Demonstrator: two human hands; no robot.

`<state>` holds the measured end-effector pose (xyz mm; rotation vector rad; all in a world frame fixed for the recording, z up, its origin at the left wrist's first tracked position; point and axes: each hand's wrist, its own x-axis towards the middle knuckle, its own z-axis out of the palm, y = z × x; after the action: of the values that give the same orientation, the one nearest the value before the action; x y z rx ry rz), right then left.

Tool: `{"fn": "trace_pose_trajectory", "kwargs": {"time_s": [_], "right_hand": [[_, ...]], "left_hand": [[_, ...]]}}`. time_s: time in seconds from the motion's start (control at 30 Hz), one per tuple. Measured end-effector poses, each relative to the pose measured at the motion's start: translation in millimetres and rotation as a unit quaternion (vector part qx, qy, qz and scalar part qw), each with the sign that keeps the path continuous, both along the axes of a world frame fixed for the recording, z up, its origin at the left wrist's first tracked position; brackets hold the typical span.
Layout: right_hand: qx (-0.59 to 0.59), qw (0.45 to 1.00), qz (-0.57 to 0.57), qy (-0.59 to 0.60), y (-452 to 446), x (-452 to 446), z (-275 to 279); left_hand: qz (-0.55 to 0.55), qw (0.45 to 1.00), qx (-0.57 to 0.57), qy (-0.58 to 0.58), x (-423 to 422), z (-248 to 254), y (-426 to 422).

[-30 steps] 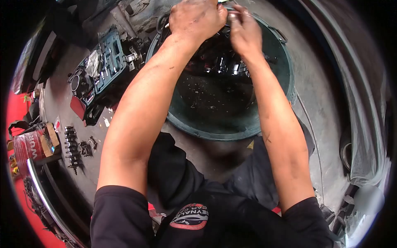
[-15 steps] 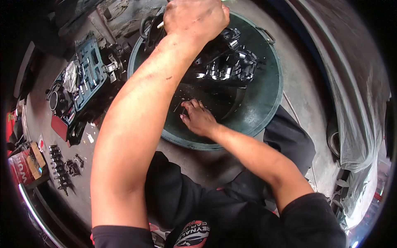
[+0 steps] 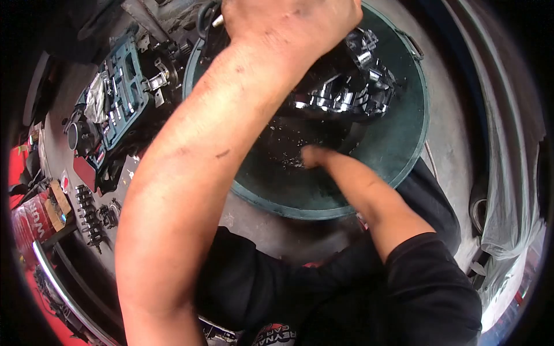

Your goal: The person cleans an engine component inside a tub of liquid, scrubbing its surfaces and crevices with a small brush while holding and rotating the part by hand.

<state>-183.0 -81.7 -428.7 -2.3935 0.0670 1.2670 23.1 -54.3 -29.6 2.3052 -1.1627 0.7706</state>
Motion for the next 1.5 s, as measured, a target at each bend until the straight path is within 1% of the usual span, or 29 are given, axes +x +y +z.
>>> {"fn": "trace_pose_trajectory", "kwargs": {"time_s": [0.03, 0.07, 0.13, 0.2, 0.27, 0.3, 0.33, 0.37, 0.4, 0.43, 0.5, 0.6, 0.7, 0.73, 0.8, 0.83, 0.87, 0.93, 0.97, 1.03, 1.07, 1.1, 1.13, 1.17, 1.2, 1.23, 1.3, 1.47, 1.5], "right_hand": [[-0.051, 0.998, -0.044, 0.016, -20.4, -14.9, 3.6], [-0.135, 0.980, -0.139, -0.052, -41.6, -31.1, -12.0], [-0.256, 0.944, -0.198, -0.057, -66.7, -31.3, -8.2], [-0.319, 0.942, -0.105, 0.012, -81.0, -33.8, 5.7], [-0.370, 0.928, -0.012, 0.029, -83.9, -40.3, 19.7], [-0.352, 0.932, -0.088, -0.013, -80.9, -47.1, -14.4], [-0.247, 0.960, -0.127, 0.019, -72.1, -39.8, -9.2], [-0.175, 0.975, -0.134, -0.014, -56.3, -36.3, 2.3], [-0.102, 0.982, -0.152, 0.053, -46.8, -27.5, 1.1], [-0.065, 0.996, -0.048, 0.024, -32.5, -24.7, -39.6], [-0.062, 0.983, -0.165, -0.045, -5.2, -21.9, -40.2], [-0.044, 0.993, -0.041, -0.098, -12.7, 7.2, 86.8], [-0.107, 0.975, -0.044, -0.187, -21.8, 13.5, 163.1], [-0.113, 0.982, -0.035, -0.146, -26.8, 19.3, 180.6], [-0.153, 0.984, 0.080, -0.045, -37.8, 26.5, 241.9], [-0.173, 0.972, 0.049, -0.151, -40.7, 14.7, 258.7], [-0.193, 0.947, 0.019, -0.256, -47.7, 1.3, 274.7], [-0.140, 0.922, -0.076, -0.354, -54.8, -10.0, 320.5], [-0.150, 0.916, -0.077, -0.363, -55.9, -12.8, 338.4], [-0.195, 0.886, -0.118, -0.403, -51.3, -21.7, 320.9], [-0.216, 0.869, -0.140, -0.423, -49.2, -24.5, 307.8], [-0.234, 0.889, -0.143, -0.366, -46.9, -20.3, 299.7], [-0.259, 0.873, -0.164, -0.380, -38.4, -19.0, 289.4], [-0.283, 0.855, -0.182, -0.394, -27.6, -17.9, 278.3], [-0.307, 0.837, -0.200, -0.407, -19.4, -14.3, 276.3], [-0.302, 0.843, -0.219, -0.388, -17.3, -10.5, 276.6], [-0.300, 0.847, -0.222, -0.378, -15.8, -3.3, 283.0], [-0.282, 0.861, -0.269, -0.327, -6.3, 15.8, 283.5], [-0.269, 0.854, -0.290, -0.337, -3.5, 19.5, 278.2]], "left_hand": [[0.002, 1.000, 0.002, 0.004, -2.1, 0.4, 0.0], [0.000, 1.000, 0.000, 0.005, -3.2, -0.3, -0.4], [-0.006, 1.000, -0.008, 0.007, -3.6, -1.0, -2.0], [0.005, 1.000, -0.012, 0.024, -8.6, 0.1, -2.2], [0.000, 1.000, -0.004, 0.028, -16.7, 6.1, -3.7], [-0.003, 1.000, 0.003, 0.022, -17.0, 6.7, -6.5], [-0.004, 1.000, -0.003, 0.007, -17.9, 6.4, -9.1], [-0.003, 1.000, -0.007, -0.007, -19.6, 7.0, -10.3], [0.002, 1.000, -0.010, -0.021, -18.8, 6.1, -9.6], [-0.015, 0.999, -0.010, -0.044, -10.5, 1.9, -9.5], [-0.005, 0.999, -0.018, -0.049, -11.3, -0.5, -14.0], [0.009, 1.000, -0.004, -0.016, -12.7, 0.2, -14.5], [0.017, 0.999, 0.005, 0.034, -13.2, 5.4, -17.7], [0.021, 0.999, 0.009, 0.050, -13.9, 7.4, -16.4], [0.012, 0.998, 0.006, 0.054, -13.7, 9.5, -11.6], [0.007, 0.998, 0.006, 0.058, -14.5, 10.5, -8.1], [0.010, 0.997, 0.012, 0.075, -14.3, 12.9, -6.0], [0.020, 0.994, 0.019, 0.107, -12.4, 19.6, -2.9], [0.007, 0.995, 0.010, 0.099, -10.2, 19.2, -1.1], [-0.028, 0.996, -0.006, 0.080, -4.9, 15.5, 1.4], [-0.012, 0.997, 0.018, 0.070, -3.5, 12.7, 1.4], [0.006, 0.997, 0.043, 0.060, -1.1, 9.0, 2.7], [0.027, 0.996, 0.071, 0.050, 0.0, 9.4, 5.3], [0.040, 0.992, 0.096, 0.069, 1.6, 9.3, 4.6], [0.046, 0.992, 0.097, 0.070, 1.1, 9.1, 4.7], [0.052, 0.991, 0.098, 0.072, -0.3, 8.9, 4.3], [0.054, 0.991, 0.096, 0.075, -1.9, 9.4, 3.9], [0.043, 0.995, 0.083, 0.032, -0.2, 3.9, -7.6], [0.041, 0.995, 0.086, 0.028, -1.1, 4.3, -9.4]]}}
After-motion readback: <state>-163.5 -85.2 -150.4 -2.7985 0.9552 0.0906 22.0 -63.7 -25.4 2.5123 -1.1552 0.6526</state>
